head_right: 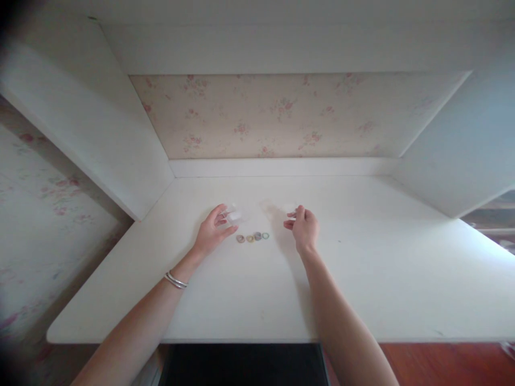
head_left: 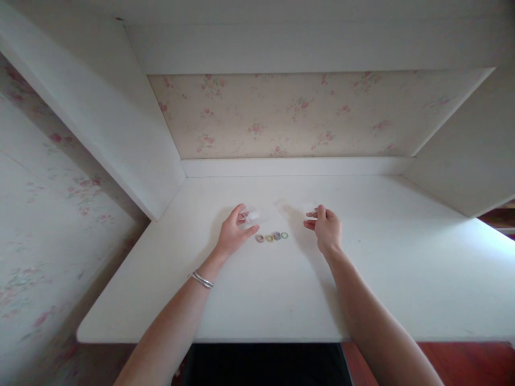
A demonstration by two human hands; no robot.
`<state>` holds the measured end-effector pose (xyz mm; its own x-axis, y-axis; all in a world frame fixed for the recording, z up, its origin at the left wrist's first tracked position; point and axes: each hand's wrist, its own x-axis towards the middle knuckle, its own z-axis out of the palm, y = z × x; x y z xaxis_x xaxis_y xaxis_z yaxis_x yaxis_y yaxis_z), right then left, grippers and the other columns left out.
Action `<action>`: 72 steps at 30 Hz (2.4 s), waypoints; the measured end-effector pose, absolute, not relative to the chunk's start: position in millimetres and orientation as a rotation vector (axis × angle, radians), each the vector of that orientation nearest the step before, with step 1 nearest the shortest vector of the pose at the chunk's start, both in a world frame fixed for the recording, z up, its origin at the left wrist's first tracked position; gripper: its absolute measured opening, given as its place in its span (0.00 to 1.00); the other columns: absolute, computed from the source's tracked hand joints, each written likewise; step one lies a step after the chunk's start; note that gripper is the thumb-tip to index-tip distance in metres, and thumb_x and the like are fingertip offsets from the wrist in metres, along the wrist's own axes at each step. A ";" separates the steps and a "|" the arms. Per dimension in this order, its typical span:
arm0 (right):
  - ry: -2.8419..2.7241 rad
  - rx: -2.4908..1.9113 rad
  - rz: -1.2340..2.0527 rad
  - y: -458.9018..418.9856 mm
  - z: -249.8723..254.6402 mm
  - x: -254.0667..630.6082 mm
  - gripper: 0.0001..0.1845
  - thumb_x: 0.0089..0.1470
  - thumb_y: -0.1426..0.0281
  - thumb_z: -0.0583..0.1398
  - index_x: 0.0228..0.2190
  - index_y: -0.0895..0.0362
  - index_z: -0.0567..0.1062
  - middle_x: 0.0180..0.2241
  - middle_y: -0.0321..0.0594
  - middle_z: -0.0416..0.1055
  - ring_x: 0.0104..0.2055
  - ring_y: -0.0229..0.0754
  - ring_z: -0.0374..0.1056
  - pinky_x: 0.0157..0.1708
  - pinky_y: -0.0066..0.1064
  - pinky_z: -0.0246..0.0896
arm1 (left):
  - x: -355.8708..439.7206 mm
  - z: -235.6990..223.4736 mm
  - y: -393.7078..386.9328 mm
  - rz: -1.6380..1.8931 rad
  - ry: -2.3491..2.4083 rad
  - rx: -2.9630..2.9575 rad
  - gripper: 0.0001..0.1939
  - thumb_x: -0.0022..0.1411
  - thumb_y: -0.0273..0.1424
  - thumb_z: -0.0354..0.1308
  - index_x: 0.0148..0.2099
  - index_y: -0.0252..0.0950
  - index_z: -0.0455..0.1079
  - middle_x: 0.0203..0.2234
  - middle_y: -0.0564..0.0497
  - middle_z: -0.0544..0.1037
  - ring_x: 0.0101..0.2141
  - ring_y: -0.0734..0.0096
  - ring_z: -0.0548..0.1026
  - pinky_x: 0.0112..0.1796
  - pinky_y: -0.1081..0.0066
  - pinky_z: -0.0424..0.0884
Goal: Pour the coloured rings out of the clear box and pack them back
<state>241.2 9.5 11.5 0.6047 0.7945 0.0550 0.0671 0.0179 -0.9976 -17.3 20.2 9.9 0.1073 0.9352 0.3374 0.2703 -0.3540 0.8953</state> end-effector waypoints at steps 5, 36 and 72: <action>-0.910 -1.702 0.553 15.3 1.9 263.0 0.23 0.55 0.54 0.50 0.35 0.60 0.72 0.26 0.43 0.75 0.24 0.40 0.73 0.25 0.27 0.64 | -20.4 5.3 27.9 1.180 1.429 1.837 0.40 0.46 0.43 0.65 0.59 0.40 0.57 0.50 0.44 0.70 0.39 0.68 0.73 0.36 0.70 0.70; -1.349 -2.393 0.023 3.0 8.9 288.8 0.22 0.56 0.66 0.46 0.39 0.59 0.77 0.42 0.55 0.70 0.38 0.52 0.69 0.34 0.38 0.59 | -10.6 -2.6 56.6 0.643 1.537 2.357 0.36 0.51 0.51 0.57 0.59 0.39 0.60 0.49 0.45 0.72 0.52 0.56 0.63 0.52 0.58 0.55; -2.014 -1.748 0.089 -17.1 13.9 208.5 0.21 0.62 0.58 0.44 0.51 0.41 0.67 0.46 0.39 0.68 0.47 0.47 0.60 0.46 0.42 0.48 | -17.5 21.5 1.7 0.733 1.155 2.538 0.09 0.59 0.35 0.55 0.38 0.42 0.76 0.35 0.50 0.76 0.38 0.66 0.70 0.45 0.63 0.64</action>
<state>208.5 -17.1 13.9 -0.0791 0.9499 0.3025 0.9196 0.1866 -0.3456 -17.5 1.7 21.5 0.5571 0.7587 0.3378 0.6286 -0.6510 0.4255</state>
